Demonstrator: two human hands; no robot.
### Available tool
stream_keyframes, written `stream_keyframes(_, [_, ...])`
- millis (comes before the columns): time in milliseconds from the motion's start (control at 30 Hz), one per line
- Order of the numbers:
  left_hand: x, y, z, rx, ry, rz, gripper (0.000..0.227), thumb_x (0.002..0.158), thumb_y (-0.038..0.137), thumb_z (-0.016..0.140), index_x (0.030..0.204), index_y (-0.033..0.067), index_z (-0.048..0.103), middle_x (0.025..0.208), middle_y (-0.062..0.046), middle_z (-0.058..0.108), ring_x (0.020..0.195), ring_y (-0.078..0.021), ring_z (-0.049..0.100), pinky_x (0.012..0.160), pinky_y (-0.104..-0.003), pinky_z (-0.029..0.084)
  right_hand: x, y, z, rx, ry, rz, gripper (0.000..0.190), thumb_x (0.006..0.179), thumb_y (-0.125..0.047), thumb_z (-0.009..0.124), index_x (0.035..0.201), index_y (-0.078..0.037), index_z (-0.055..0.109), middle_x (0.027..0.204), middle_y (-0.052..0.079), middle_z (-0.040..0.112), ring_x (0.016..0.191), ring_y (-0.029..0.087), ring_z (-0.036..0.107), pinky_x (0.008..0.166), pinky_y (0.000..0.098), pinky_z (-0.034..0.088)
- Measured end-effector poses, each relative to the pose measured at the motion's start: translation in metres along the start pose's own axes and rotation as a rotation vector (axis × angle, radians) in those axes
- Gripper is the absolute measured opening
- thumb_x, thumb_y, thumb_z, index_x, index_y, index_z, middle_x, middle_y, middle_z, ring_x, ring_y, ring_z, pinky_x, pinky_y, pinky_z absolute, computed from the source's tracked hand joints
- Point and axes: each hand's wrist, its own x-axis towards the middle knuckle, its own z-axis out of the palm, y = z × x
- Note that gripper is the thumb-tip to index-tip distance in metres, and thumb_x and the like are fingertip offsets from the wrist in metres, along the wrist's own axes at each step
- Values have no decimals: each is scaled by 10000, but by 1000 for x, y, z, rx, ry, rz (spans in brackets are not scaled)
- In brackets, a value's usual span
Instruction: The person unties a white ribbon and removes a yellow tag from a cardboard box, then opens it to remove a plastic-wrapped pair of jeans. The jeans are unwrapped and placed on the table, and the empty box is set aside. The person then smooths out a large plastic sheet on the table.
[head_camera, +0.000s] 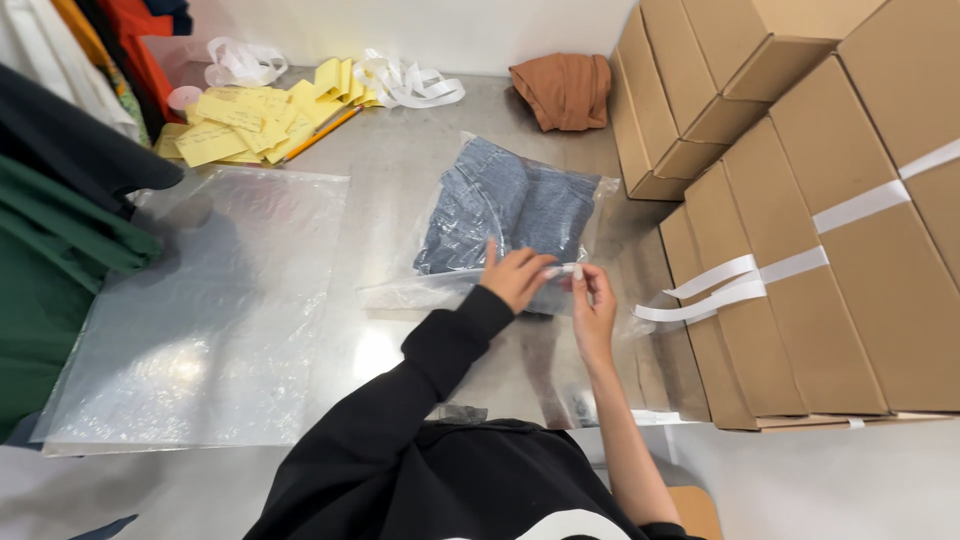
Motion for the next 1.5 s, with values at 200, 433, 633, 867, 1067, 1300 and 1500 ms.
stream_keyframes(200, [37, 13, 68, 155, 197, 119, 325, 1072, 479, 326, 938, 245, 508, 901, 58, 485, 885, -148, 621, 1034, -503, 371, 7, -28, 3, -301, 106, -189, 191, 1081, -127, 522, 931, -124, 641, 720, 57, 645, 699, 204, 649, 785, 359, 509])
stream_keyframes(433, [31, 7, 27, 287, 428, 268, 281, 1057, 383, 449, 836, 218, 505, 828, 60, 515, 773, -132, 591, 956, -405, 412, 8, -12, 21, -335, 129, -261, 223, 1074, -115, 525, 868, -120, 613, 671, 78, 621, 644, 249, 628, 737, 354, 485])
stream_keyframes(633, [5, -35, -38, 498, 541, 407, 264, 977, 295, 647, 753, 191, 555, 753, 42, 485, 744, -170, 561, 954, -453, 441, 21, 29, -3, -121, 315, -116, 261, 1125, -207, 488, 917, -96, 602, 696, 34, 567, 698, 145, 529, 757, 313, 471])
stream_keyframes(867, [-83, -130, -135, 819, 538, 237, 254, 974, 307, 701, 788, 177, 586, 798, 5, 547, 785, -209, 568, 938, -501, 486, 31, 51, -19, 45, 507, -10, 243, 1132, -254, 507, 937, -133, 588, 719, -51, 494, 692, 62, 475, 735, 215, 417])
stream_keyframes(1067, [-99, -170, -127, 818, 502, -218, 116, 983, 255, 685, 956, 191, 592, 955, 27, 508, 927, -219, 569, 930, -445, 465, 11, 1, 15, 304, 246, 245, 201, 1096, -270, 534, 920, -180, 570, 711, -82, 506, 666, 33, 541, 687, 164, 449])
stream_keyframes(1300, [-52, -57, -68, -219, 525, -5, 69, 979, 212, 678, 940, 156, 689, 896, -1, 604, 864, -235, 644, 838, -353, 505, -10, 0, 40, 602, -86, 582, 241, 1090, -337, 503, 967, -140, 567, 729, -38, 518, 672, 85, 650, 688, 217, 609])
stream_keyframes(1500, [-46, 12, -63, -87, 522, 149, 99, 939, 209, 714, 1019, 151, 706, 986, -1, 598, 875, -220, 633, 830, -356, 512, -6, 6, 38, 604, -96, 543, 225, 1075, -337, 540, 968, -140, 555, 733, -40, 504, 675, 78, 650, 683, 230, 620])
